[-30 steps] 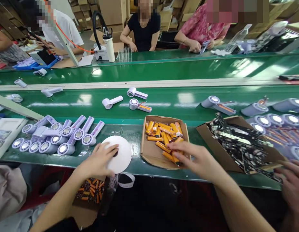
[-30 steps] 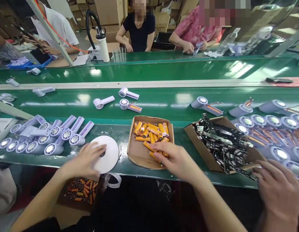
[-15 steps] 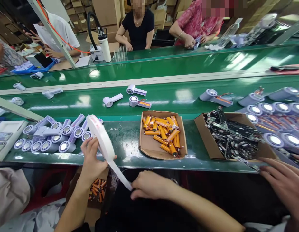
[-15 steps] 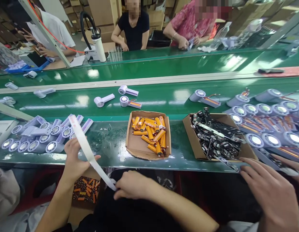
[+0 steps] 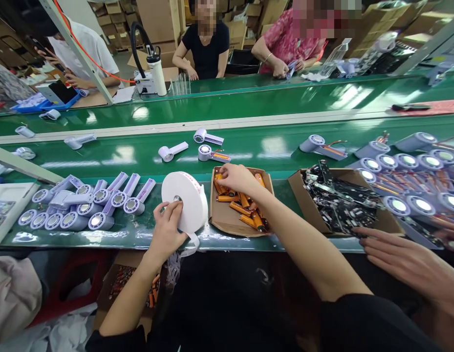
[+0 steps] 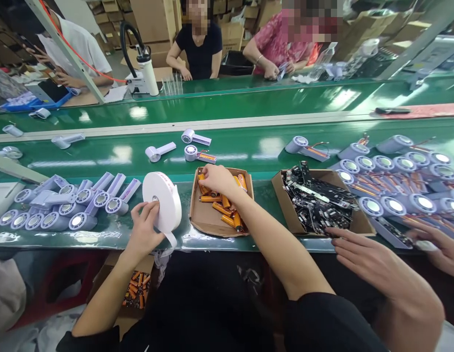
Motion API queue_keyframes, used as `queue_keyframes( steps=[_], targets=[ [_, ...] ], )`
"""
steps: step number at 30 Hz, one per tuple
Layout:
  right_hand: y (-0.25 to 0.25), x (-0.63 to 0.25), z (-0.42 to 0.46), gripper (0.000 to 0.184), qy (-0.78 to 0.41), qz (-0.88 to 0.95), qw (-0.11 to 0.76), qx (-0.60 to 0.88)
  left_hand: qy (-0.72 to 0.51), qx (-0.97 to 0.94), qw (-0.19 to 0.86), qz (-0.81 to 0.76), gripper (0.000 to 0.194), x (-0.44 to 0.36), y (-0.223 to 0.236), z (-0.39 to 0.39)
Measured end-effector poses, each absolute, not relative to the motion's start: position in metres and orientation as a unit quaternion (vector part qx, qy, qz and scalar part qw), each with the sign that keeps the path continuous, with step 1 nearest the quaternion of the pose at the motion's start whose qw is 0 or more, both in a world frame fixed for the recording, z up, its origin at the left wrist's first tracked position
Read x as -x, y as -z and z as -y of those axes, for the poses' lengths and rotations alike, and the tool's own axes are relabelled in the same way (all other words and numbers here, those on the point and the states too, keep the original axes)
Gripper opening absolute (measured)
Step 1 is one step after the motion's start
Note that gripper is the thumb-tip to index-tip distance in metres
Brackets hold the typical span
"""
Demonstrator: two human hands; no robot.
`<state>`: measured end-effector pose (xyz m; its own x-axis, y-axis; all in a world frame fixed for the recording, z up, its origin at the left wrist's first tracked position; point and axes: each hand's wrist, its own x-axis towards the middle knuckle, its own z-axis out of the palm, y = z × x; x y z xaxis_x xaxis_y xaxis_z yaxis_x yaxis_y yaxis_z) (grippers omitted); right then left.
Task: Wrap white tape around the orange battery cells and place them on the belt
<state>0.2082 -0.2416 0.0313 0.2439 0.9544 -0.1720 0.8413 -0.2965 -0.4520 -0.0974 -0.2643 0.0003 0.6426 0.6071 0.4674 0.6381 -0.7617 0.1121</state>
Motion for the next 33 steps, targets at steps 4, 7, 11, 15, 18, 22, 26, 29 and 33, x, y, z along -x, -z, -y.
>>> queue_keyframes(
  steps=[4,7,11,15,18,22,26,29,33],
  targets=[
    [-0.036,-0.207,0.283,0.048,-0.373,0.459,0.487,0.643,0.237,0.906,0.055,0.347,0.068,0.104,0.001,0.269],
    [-0.043,-0.189,0.318,0.055,-0.428,0.426,0.573,0.554,0.228,0.907,0.078,0.346,0.065,0.107,-0.001,0.272],
    [-0.059,-0.175,0.346,0.056,-0.399,0.484,0.492,0.604,0.207,0.909,0.106,0.345,0.064,0.106,-0.007,0.275],
    [-0.067,-0.179,0.345,0.049,-0.369,0.585,0.341,0.637,0.2,0.906,0.161,0.338,0.059,0.103,-0.018,0.281],
    [-0.061,-0.181,0.337,0.056,-0.404,0.584,0.318,0.629,0.2,0.895,0.199,0.346,0.054,0.102,-0.024,0.285],
    [-0.037,-0.157,0.334,0.056,-0.461,0.412,0.552,0.559,0.222,0.876,0.176,0.392,0.052,0.1,-0.017,0.288],
    [-0.014,-0.117,0.338,0.062,-0.419,0.185,0.756,0.468,0.258,0.838,0.131,0.463,0.07,0.085,-0.005,0.307],
    [-0.021,-0.124,0.342,0.057,-0.439,0.18,0.751,0.46,0.25,0.849,0.139,0.444,0.071,0.078,0.003,0.341],
    [-0.066,-0.19,0.351,0.033,-0.198,0.229,0.829,0.47,0.199,0.871,0.076,0.443,0.078,0.102,0.015,0.363]
  ],
)
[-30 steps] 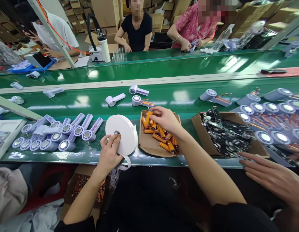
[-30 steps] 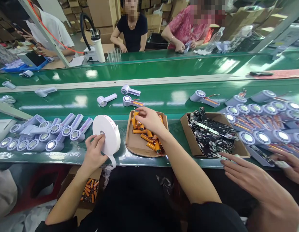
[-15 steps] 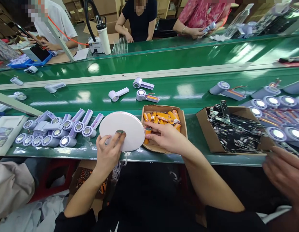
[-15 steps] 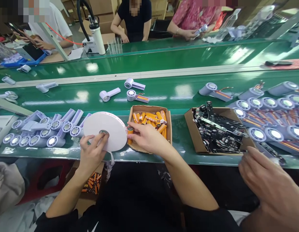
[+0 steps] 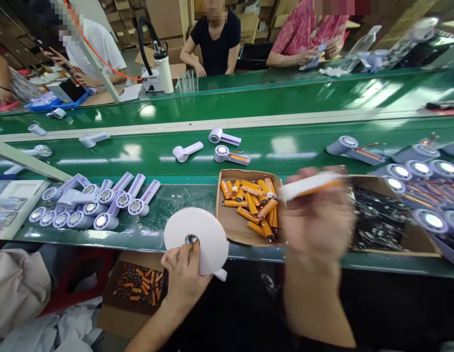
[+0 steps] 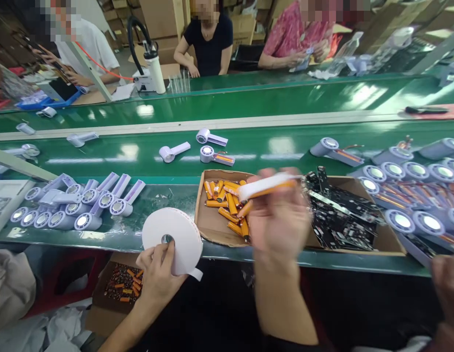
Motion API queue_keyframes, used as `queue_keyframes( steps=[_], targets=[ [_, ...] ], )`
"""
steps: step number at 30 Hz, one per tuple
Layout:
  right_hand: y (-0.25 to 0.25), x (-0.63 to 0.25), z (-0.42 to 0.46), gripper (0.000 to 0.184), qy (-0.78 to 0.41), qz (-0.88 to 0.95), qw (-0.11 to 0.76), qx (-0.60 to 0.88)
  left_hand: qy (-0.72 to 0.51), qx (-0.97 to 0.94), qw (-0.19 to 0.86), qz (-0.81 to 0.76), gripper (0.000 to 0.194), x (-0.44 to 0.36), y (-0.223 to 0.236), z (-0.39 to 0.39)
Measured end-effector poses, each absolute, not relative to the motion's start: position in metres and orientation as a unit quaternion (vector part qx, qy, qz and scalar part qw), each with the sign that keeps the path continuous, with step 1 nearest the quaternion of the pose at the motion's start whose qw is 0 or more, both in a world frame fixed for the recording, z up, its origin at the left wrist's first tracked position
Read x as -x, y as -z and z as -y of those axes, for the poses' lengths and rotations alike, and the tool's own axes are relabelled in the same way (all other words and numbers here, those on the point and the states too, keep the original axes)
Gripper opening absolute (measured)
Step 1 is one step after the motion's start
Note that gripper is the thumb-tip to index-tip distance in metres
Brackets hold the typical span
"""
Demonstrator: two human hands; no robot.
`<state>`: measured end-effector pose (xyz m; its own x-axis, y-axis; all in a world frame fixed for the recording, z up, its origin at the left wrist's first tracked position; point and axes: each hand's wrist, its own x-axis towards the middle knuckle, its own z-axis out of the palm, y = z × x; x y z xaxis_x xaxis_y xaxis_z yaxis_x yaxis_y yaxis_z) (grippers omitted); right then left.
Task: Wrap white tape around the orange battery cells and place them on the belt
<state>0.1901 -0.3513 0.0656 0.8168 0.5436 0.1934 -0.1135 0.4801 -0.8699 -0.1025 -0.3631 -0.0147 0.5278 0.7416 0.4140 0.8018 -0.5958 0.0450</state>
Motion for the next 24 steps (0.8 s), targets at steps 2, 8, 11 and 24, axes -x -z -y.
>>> queue_keyframes(
  steps=[2,8,11,24],
  targets=[
    [-0.083,-0.22,0.356,0.027,-0.084,0.239,0.848,0.465,0.144,0.901,0.012,0.408,0.098,0.12,0.012,0.34],
    [-0.062,-0.211,0.354,0.032,-0.214,0.277,0.819,0.455,0.038,0.881,-0.099,0.46,0.057,0.053,-0.043,0.147],
    [-0.045,-0.198,0.352,0.03,-0.247,0.28,0.806,0.46,-0.026,0.854,-0.059,0.516,0.063,-0.021,-0.054,0.051],
    [-0.061,-0.24,0.318,0.029,-0.147,0.433,0.716,0.528,-0.114,0.949,-0.08,0.283,0.034,-0.037,0.001,0.016]
  ],
)
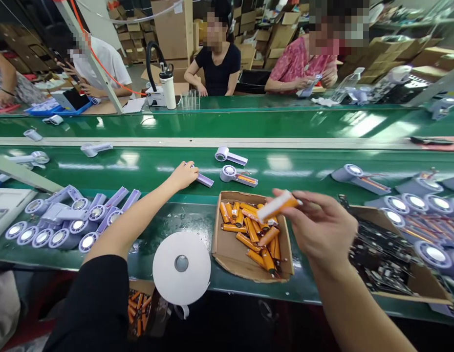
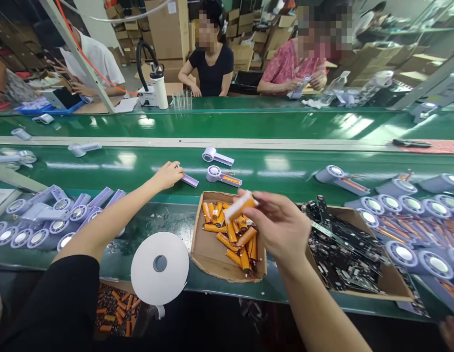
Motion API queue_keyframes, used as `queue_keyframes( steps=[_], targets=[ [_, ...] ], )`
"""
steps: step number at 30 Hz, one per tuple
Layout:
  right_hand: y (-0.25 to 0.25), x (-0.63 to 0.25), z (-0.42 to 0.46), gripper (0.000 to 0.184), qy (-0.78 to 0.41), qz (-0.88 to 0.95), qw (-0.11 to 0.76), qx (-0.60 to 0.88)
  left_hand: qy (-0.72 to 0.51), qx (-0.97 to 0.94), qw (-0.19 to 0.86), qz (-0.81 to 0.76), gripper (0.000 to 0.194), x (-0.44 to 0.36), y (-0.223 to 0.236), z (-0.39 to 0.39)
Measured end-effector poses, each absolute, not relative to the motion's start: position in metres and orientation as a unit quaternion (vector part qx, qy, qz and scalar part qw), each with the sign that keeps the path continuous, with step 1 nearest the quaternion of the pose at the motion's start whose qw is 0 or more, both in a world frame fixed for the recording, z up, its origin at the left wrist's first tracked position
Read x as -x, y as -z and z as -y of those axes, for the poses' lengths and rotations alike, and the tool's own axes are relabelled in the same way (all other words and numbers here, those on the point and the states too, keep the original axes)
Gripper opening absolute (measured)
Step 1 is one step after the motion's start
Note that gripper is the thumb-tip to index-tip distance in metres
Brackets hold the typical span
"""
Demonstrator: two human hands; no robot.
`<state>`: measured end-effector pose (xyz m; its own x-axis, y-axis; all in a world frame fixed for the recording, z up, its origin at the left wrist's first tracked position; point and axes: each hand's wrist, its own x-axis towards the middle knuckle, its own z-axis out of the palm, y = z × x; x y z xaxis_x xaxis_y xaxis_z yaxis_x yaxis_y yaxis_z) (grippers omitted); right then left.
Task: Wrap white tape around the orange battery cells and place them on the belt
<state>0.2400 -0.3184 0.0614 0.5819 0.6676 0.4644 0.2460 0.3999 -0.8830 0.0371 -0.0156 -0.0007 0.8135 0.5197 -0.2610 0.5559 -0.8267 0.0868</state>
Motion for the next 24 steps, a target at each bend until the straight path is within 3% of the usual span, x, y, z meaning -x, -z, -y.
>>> queue_keyframes(
  steps=[4,6,10,19,24],
  targets=[
    [-0.053,-0.239,0.213,0.031,-0.211,0.508,0.6,0.581,0.136,-0.944,0.128,-0.273,0.025,-0.046,-0.005,-0.012],
    [-0.041,-0.235,0.167,0.033,-0.239,0.569,0.479,0.624,0.128,-0.937,0.14,-0.293,0.032,-0.049,-0.004,-0.017],
    [-0.017,-0.222,0.118,0.031,-0.183,0.67,0.24,0.678,0.088,-0.918,0.133,-0.364,0.044,-0.054,0.004,-0.009],
    [0.009,-0.209,0.106,0.036,-0.162,0.702,0.034,0.693,0.067,-0.9,0.152,-0.402,0.04,-0.071,0.012,0.004],
    [0.003,-0.201,0.094,0.037,-0.171,0.703,-0.005,0.69,0.063,-0.898,0.15,-0.408,0.039,-0.076,0.01,0.005]
  ],
)
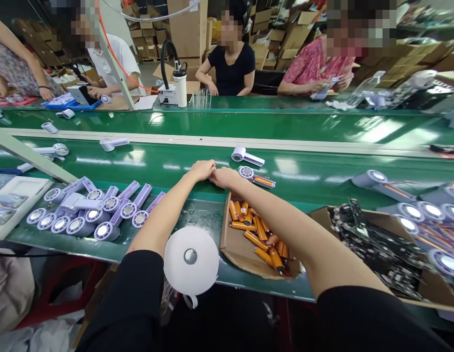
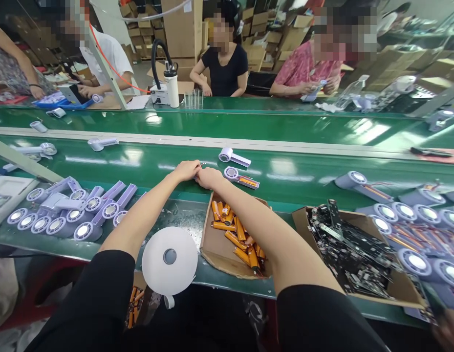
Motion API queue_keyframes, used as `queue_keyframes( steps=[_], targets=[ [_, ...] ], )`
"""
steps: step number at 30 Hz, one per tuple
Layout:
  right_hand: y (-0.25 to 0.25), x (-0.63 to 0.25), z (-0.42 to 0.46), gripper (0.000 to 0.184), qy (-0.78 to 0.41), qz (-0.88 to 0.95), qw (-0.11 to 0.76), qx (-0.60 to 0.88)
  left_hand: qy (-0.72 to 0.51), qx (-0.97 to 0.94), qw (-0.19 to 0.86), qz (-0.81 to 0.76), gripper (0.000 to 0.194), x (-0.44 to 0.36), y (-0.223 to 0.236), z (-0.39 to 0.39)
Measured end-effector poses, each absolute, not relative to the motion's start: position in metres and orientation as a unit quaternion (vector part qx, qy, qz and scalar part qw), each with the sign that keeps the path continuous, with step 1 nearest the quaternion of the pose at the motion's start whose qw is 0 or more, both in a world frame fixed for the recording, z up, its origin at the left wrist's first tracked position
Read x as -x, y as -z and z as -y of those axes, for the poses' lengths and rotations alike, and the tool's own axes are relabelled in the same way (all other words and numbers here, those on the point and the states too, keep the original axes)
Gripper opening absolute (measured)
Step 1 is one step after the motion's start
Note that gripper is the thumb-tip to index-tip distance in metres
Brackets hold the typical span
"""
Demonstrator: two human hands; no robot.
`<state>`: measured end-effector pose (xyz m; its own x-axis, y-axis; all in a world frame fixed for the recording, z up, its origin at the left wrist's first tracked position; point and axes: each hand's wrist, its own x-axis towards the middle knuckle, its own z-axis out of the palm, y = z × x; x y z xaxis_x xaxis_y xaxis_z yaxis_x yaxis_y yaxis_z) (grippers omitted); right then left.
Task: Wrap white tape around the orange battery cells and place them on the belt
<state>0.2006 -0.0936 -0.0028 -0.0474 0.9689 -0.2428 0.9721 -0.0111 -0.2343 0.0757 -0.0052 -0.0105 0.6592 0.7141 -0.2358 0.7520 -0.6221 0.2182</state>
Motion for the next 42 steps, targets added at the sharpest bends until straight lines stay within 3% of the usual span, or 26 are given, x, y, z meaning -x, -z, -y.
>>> queue_keyframes(
  steps=[4,8,12,15,19,22,24,26,28,30,32,34,36,38,40,42],
  targets=[
    [-0.032,-0.206,0.112,0.037,0.147,-0.679,-0.065,-0.716,0.035,-0.892,0.122,-0.434,0.044,-0.082,-0.007,0.019],
    [-0.068,-0.221,0.205,0.04,0.128,-0.652,-0.19,-0.723,-0.036,-0.9,0.076,-0.427,0.049,-0.055,-0.03,0.067],
    [-0.064,-0.228,0.348,0.03,0.221,-0.65,-0.364,-0.629,0.032,-0.961,0.141,-0.237,0.046,0.05,-0.031,0.158],
    [-0.041,-0.214,0.425,0.021,0.267,-0.642,-0.422,-0.582,0.113,-0.971,0.139,-0.156,0.08,0.137,-0.017,0.226],
    [-0.013,-0.169,0.444,0.024,0.411,-0.559,-0.425,-0.582,0.007,-0.981,0.026,-0.192,0.062,0.177,-0.013,0.275],
    [-0.004,-0.123,0.424,0.059,0.554,-0.52,-0.367,-0.536,-0.169,-0.96,0.005,-0.224,0.057,0.156,-0.025,0.28],
    [-0.001,-0.095,0.414,0.043,0.576,-0.563,-0.363,-0.468,-0.238,-0.943,-0.008,-0.232,0.054,0.141,-0.034,0.278],
    [0.001,-0.079,0.408,0.039,0.532,-0.65,-0.352,-0.413,-0.273,-0.93,-0.026,-0.244,0.052,0.135,-0.039,0.273],
    [0.0,-0.08,0.404,0.039,0.462,-0.742,-0.271,-0.403,-0.309,-0.906,-0.026,-0.287,0.059,0.137,-0.04,0.268],
    [-0.004,-0.102,0.396,0.025,0.412,-0.784,-0.182,-0.427,-0.341,-0.875,0.002,-0.345,0.069,0.143,-0.037,0.264],
    [-0.011,-0.142,0.382,0.024,0.34,-0.774,-0.18,-0.502,-0.351,-0.86,0.02,-0.37,0.073,0.146,-0.033,0.262],
    [-0.017,-0.188,0.363,0.028,0.183,-0.732,-0.221,-0.618,-0.342,-0.868,0.011,-0.359,0.071,0.144,-0.028,0.262],
    [-0.016,-0.229,0.344,0.039,0.049,-0.687,-0.192,-0.699,-0.329,-0.881,-0.003,-0.339,0.068,0.136,-0.023,0.265],
    [-0.009,-0.256,0.331,0.036,0.022,-0.658,-0.17,-0.733,-0.317,-0.89,-0.002,-0.329,0.068,0.127,-0.018,0.268],
    [-0.001,-0.265,0.326,0.023,0.05,-0.625,-0.251,-0.738,-0.306,-0.895,-0.003,-0.324,0.07,0.12,-0.014,0.271],
    [0.004,-0.258,0.331,0.019,0.083,-0.556,-0.424,-0.71,-0.292,-0.899,-0.006,-0.326,0.069,0.116,-0.01,0.273]
  ],
)
